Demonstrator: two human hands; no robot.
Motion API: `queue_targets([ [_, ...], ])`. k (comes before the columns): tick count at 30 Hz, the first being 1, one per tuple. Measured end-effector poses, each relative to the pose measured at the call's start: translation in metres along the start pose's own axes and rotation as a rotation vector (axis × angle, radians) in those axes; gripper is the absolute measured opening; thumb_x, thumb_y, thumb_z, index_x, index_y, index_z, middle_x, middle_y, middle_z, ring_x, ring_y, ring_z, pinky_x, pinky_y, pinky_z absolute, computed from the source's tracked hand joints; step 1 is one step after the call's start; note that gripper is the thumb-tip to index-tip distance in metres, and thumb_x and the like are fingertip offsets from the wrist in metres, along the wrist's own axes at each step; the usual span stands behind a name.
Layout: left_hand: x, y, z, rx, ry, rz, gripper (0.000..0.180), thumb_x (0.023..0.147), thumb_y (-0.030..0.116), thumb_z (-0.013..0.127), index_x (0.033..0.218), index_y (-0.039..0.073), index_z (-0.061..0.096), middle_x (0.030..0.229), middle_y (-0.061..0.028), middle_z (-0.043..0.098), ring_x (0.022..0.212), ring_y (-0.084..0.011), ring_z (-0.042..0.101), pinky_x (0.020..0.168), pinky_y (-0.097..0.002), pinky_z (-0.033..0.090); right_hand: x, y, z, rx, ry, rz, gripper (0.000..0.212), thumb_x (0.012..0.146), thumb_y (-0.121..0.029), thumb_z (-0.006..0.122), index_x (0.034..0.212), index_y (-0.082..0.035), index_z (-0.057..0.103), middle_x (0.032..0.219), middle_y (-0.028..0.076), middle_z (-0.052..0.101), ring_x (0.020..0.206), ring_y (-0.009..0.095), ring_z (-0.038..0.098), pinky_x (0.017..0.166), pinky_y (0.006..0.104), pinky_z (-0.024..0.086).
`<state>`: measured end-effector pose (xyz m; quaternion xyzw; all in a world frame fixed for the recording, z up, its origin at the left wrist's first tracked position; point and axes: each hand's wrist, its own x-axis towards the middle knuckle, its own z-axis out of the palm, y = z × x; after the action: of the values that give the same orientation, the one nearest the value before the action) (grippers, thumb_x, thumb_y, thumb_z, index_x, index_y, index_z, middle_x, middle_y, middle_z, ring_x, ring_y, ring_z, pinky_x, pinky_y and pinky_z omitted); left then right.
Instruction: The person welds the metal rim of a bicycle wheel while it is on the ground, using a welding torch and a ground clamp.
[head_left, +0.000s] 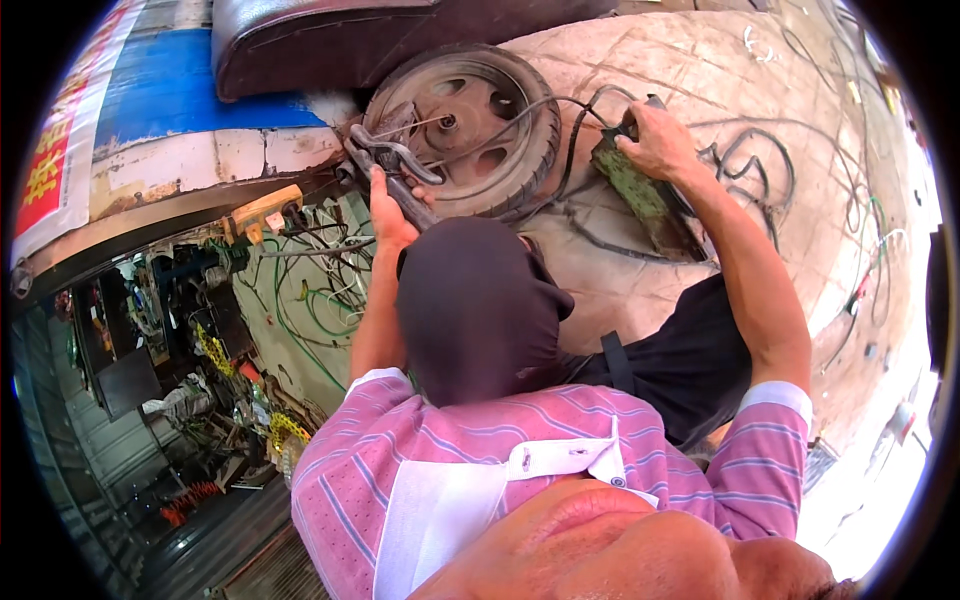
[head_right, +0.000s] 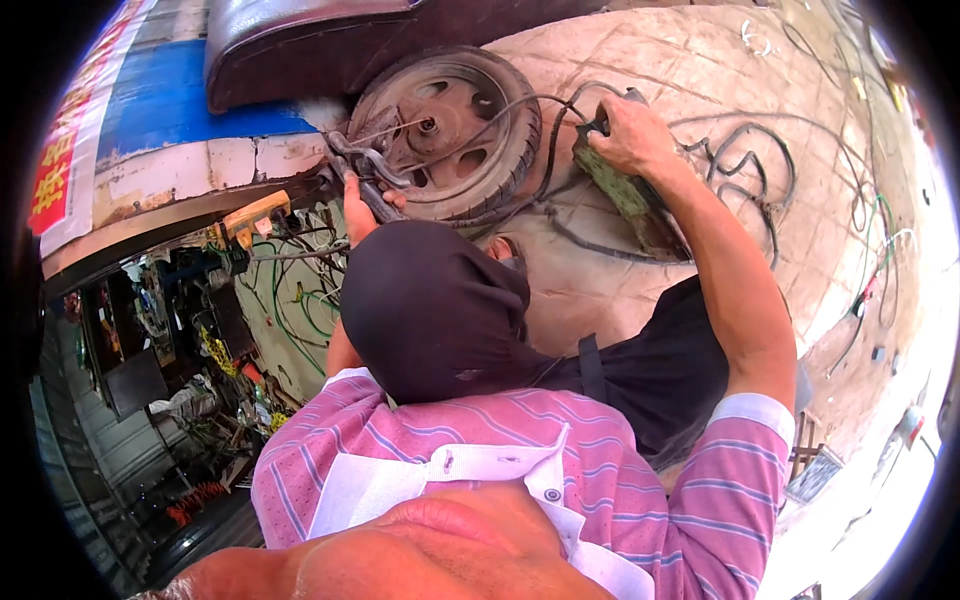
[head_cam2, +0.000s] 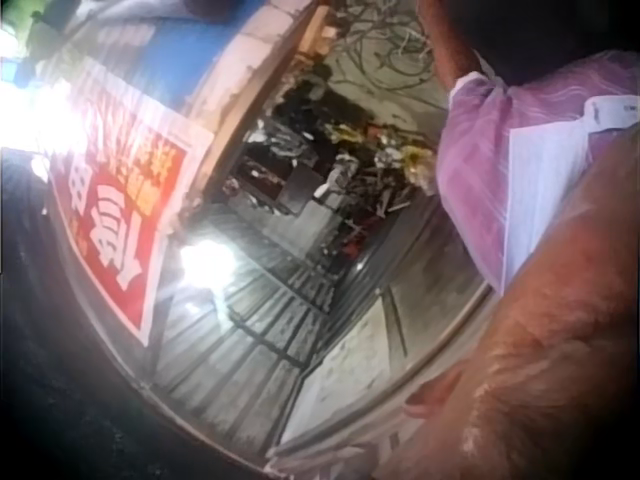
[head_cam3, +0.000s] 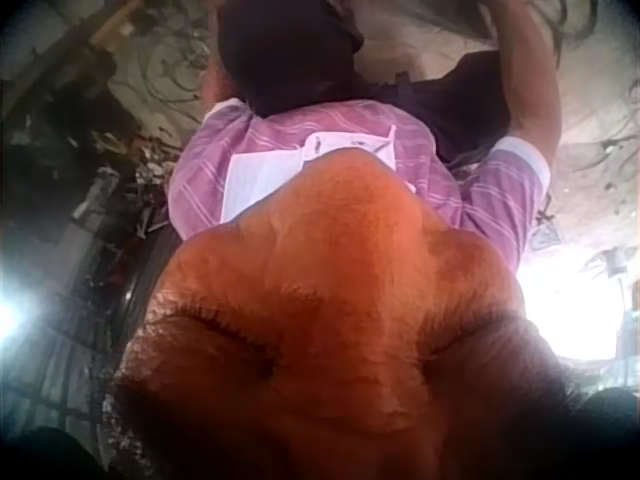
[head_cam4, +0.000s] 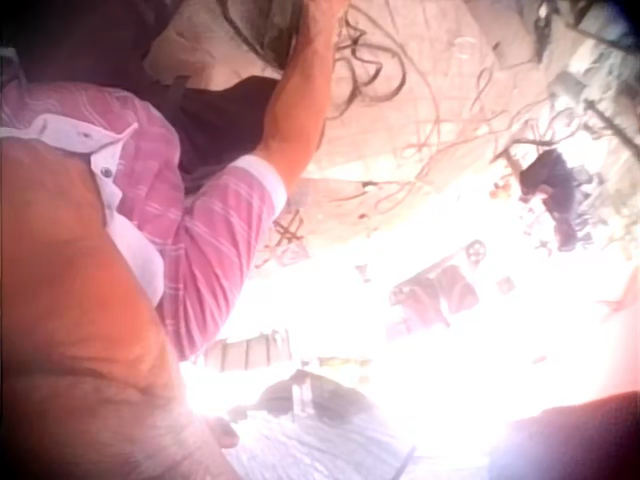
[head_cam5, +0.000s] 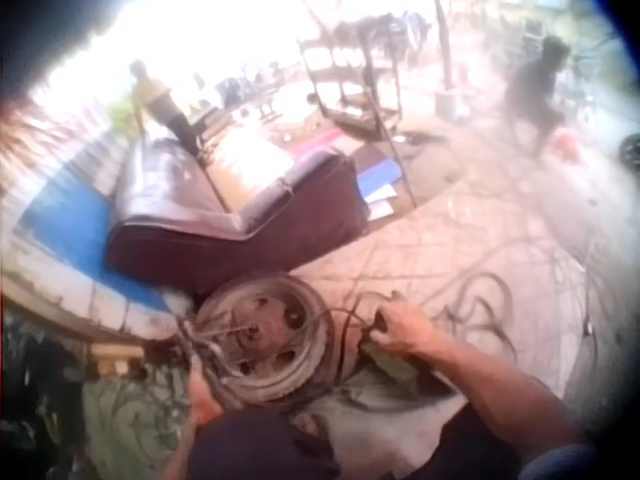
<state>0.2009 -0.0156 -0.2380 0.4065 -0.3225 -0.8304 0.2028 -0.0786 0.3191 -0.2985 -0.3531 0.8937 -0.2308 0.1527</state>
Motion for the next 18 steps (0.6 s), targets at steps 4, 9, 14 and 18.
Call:
queue_targets([
  [4, -0.002, -0.002, 0.03, 0.161, 0.148, -0.029, 0.042, 0.107, 0.051, 0.059, 0.104, 0.009, 0.061, 0.077, -0.0029, 0.061, 0.061, -0.0185, 0.059, 0.056, -0.04, 0.052, -0.001, 0.001, 0.002, 0.001, -0.011, 0.025, 0.044, 0.09, -0.035, 0.07, 0.116, -0.001, 0.063, 0.106, 0.022, 0.07, 0.106, 0.039, 0.067, 0.094, 0.0487, 0.053],
  [9, -0.023, 0.006, 0.069, 2.065, -0.443, 0.231, 0.043, 0.091, 0.035, 0.074, 0.113, 0.001, 0.058, 0.098, -0.0242, 0.075, 0.095, -0.0425, 0.073, 0.084, -0.0508, 0.055, 0.002, -0.001, -0.002, 0.0, -0.008, 0.013, 0.044, 0.089, -0.036, 0.071, 0.115, -0.001, 0.064, 0.106, 0.022, 0.071, 0.104, 0.04, 0.068, 0.093, 0.0488, 0.053],
  [14, -0.017, 0.002, 0.051, 1.935, -0.349, 0.324, 0.043, 0.091, 0.035, 0.074, 0.117, 0.003, 0.06, 0.104, -0.026, 0.074, 0.102, -0.0436, 0.072, 0.085, -0.0521, 0.055, 0.002, 0.004, 0.003, 0.001, 0.007, 0.031, 0.043, 0.089, -0.036, 0.071, 0.114, -0.001, 0.064, 0.105, 0.022, 0.071, 0.102, 0.039, 0.068, 0.091, 0.0487, 0.054],
  [18, -0.011, 0.009, 0.01, 0.365, -0.03, 0.119, 0.037, 0.107, 0.043, 0.061, 0.106, 0.007, 0.061, 0.084, -0.0069, 0.063, 0.07, -0.0192, 0.059, 0.066, -0.0407, 0.051, 0.003, -0.003, 0.003, 0.021, 0.009, 0.005, 0.044, 0.089, -0.036, 0.071, 0.115, -0.001, 0.064, 0.103, 0.022, 0.071, 0.102, 0.039, 0.069, 0.091, 0.0486, 0.054],
])
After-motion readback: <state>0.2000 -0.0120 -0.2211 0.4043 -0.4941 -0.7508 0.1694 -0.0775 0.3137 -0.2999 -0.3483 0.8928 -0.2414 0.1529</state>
